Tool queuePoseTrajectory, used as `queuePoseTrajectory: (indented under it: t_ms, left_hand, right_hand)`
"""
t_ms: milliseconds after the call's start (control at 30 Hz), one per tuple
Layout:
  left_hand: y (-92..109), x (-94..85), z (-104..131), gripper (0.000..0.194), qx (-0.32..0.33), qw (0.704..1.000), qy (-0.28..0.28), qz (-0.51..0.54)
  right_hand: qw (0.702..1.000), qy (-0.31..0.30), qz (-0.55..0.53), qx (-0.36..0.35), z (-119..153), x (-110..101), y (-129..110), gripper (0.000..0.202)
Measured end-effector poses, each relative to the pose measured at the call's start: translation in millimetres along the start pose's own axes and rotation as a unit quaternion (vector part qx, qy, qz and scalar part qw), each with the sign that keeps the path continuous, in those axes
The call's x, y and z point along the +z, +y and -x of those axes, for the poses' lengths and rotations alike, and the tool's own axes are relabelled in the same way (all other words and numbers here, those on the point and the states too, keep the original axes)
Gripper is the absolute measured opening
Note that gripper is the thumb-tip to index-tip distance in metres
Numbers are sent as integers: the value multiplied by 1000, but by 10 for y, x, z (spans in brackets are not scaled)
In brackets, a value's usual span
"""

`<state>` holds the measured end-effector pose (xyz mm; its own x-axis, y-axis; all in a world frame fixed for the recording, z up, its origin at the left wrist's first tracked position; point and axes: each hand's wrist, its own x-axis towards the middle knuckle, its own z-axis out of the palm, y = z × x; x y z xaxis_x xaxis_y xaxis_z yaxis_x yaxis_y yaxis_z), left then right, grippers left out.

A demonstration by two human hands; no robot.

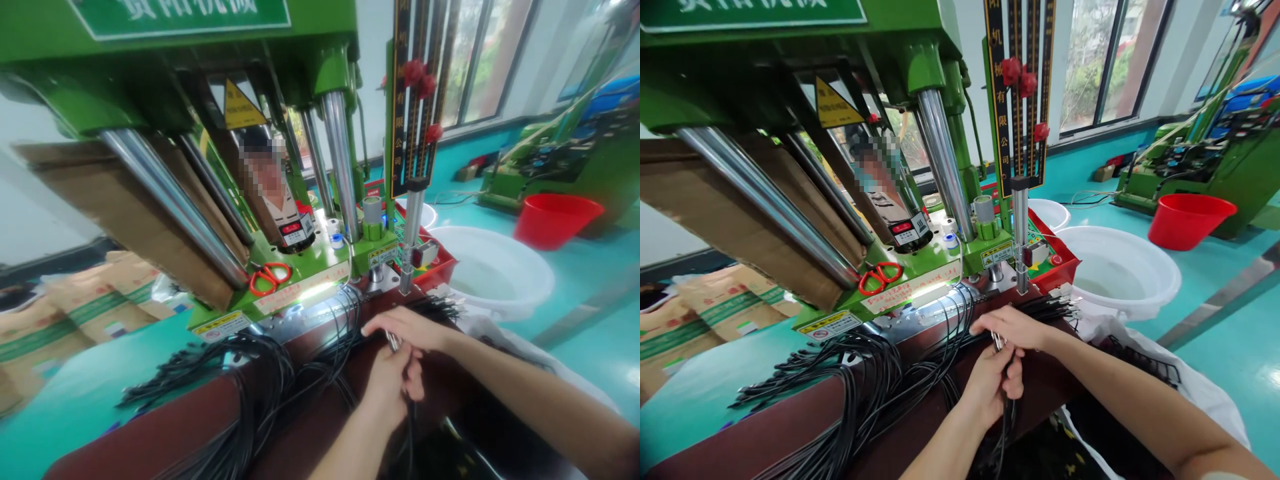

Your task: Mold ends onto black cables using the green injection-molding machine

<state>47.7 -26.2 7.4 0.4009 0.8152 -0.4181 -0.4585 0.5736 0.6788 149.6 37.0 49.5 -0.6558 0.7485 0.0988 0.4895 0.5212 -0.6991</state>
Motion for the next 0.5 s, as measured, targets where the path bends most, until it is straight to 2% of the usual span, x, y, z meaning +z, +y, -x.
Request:
queuePoseTrajectory:
  t_ms: [67,133,233,333,400,500]
  left_hand:
    - [12,-38,-48,47,47,998,32,24]
    - [13,-75,-93,50,78,995,58,35]
    - [3,-110,-129,53,89,994,63,31]
    - [0,-121,-129,53,86,994,53,32]
    - [-1,-122,-123,51,83,995,45,35]
    - [-6,-123,-117,49,83,995,44,36]
  right_hand:
    - [991,66,99,54,-166,-8,148,36]
    - [976,101,180,70,-352,16,318,29]
    - [967,66,235,72,-575,109,513,26]
    - [959,35,270,75,-678,168,560,28]
    - [960,7,271,75,-691,123,523,26]
    - [969,-66,227,70,-633,-67,429,20]
